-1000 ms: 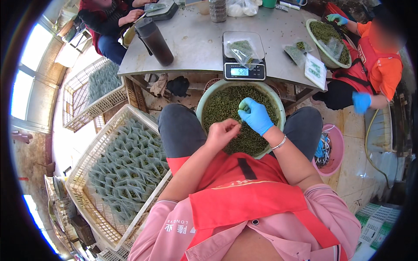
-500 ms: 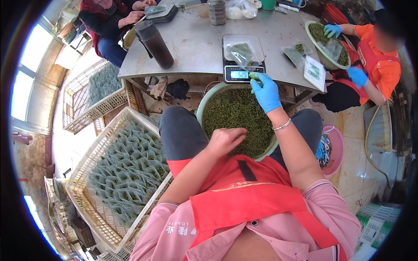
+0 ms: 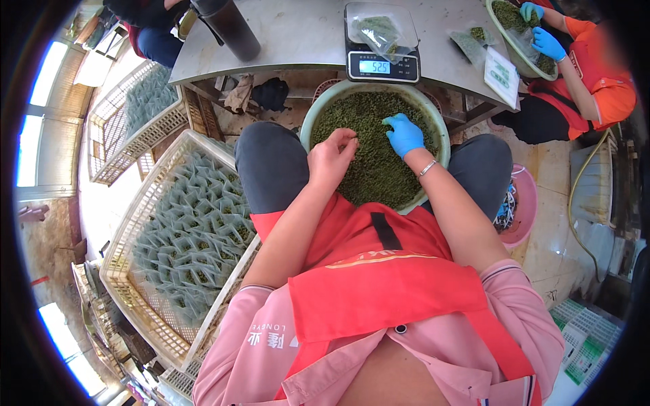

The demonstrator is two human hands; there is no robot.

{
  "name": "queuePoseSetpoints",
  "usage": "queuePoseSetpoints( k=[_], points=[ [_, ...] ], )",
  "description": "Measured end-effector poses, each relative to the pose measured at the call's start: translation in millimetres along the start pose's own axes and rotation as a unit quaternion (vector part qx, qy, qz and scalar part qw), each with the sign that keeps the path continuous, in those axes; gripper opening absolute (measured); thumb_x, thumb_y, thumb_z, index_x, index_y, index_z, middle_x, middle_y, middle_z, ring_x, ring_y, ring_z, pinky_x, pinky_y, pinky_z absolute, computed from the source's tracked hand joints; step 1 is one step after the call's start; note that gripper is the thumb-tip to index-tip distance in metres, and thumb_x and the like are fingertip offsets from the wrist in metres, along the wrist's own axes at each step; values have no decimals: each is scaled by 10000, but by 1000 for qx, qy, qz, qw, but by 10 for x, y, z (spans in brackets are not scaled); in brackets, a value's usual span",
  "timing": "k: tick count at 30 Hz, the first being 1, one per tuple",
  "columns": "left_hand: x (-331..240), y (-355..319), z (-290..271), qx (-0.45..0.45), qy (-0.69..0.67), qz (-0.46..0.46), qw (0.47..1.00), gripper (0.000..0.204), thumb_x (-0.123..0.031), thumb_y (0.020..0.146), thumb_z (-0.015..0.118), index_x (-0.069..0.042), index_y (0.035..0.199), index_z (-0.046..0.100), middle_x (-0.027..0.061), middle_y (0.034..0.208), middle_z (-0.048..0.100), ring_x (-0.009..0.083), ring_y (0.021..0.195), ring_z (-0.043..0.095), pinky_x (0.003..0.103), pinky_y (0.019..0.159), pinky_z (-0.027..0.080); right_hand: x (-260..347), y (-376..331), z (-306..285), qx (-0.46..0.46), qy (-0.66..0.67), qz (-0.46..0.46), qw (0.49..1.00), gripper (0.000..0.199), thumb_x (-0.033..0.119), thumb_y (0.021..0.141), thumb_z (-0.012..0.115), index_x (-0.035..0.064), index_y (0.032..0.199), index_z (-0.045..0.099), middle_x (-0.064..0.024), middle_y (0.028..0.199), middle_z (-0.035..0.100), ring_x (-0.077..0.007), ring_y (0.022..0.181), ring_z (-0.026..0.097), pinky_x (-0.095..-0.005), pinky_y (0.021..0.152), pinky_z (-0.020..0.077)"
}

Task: The person scoops green tea leaves from a bowl on their lap into small plastic bags, weighs each bag on a digital scale, and places the filled bags into a crate. The process is repeated continuously.

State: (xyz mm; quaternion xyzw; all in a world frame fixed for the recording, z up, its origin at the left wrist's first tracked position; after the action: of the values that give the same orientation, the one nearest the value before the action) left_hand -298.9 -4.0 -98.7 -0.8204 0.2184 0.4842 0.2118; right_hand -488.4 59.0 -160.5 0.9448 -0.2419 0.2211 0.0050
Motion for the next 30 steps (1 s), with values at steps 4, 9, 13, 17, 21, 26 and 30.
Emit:
queuePoseSetpoints(
  k=[4,9,13,17,21,26,30],
  points=[
    [-64,-23,23,27,22,-18,999,200,-185,850,578,-67,1009,605,38,842,687,103,641,648,235,593,485,-160,96,143,-9,-8,16,1000,228,138,736,615,152,963,632,-143,1019,547,-341,883,568,-423,757,471],
    [-64,-42,92,35,30,18,999,239,-202,827,600,-90,1038,597,41,824,683,126,634,647,260,604,488,-72,38,12,45,328,78,940,146,104,767,619,83,911,621,-80,812,614,-216,669,612,-322,586,482],
    [-280,-61,74,-7,61,77,995,235,-224,809,610,-146,1031,608,23,841,672,175,644,642,323,618,491,302,-210,-186,111,421,80,897,113,72,790,611,24,892,615,-46,713,618,-113,541,579,-246,499,456],
    [-343,-106,87,13,77,75,994,245,-220,794,627,-129,1021,619,45,771,665,178,646,640,315,624,490,533,-354,-281,124,437,43,890,122,71,794,614,14,901,618,-46,712,618,-108,565,580,-247,518,464],
    [-209,-110,145,39,51,62,996,213,-217,776,639,-77,936,638,48,707,658,148,626,634,281,620,482,606,-428,-312,112,414,16,903,120,77,777,613,8,874,624,-72,729,631,-118,610,591,-265,581,487],
    [-156,-149,232,96,92,30,991,198,-227,716,656,-66,831,640,40,678,653,142,621,632,273,608,480,690,-589,-401,51,237,-82,967,125,111,748,579,51,851,614,-172,788,618,-315,733,619,-348,645,486],
    [-281,-127,-72,-2,201,91,975,173,-249,699,650,-102,787,622,42,649,632,225,621,628,332,570,483,496,-803,-186,212,310,9,927,73,64,756,571,20,809,597,-102,704,624,-198,561,614,-308,561,485]
  ],
)
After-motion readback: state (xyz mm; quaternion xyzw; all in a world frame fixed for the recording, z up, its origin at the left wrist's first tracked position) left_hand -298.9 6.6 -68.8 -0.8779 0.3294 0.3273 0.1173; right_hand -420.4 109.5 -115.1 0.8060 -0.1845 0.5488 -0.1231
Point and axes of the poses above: each hand's wrist, its own y-axis towards the middle knuckle, its own z-axis out of the palm, x = y × z, the point moved 10 cm from there along y, towards the middle knuckle
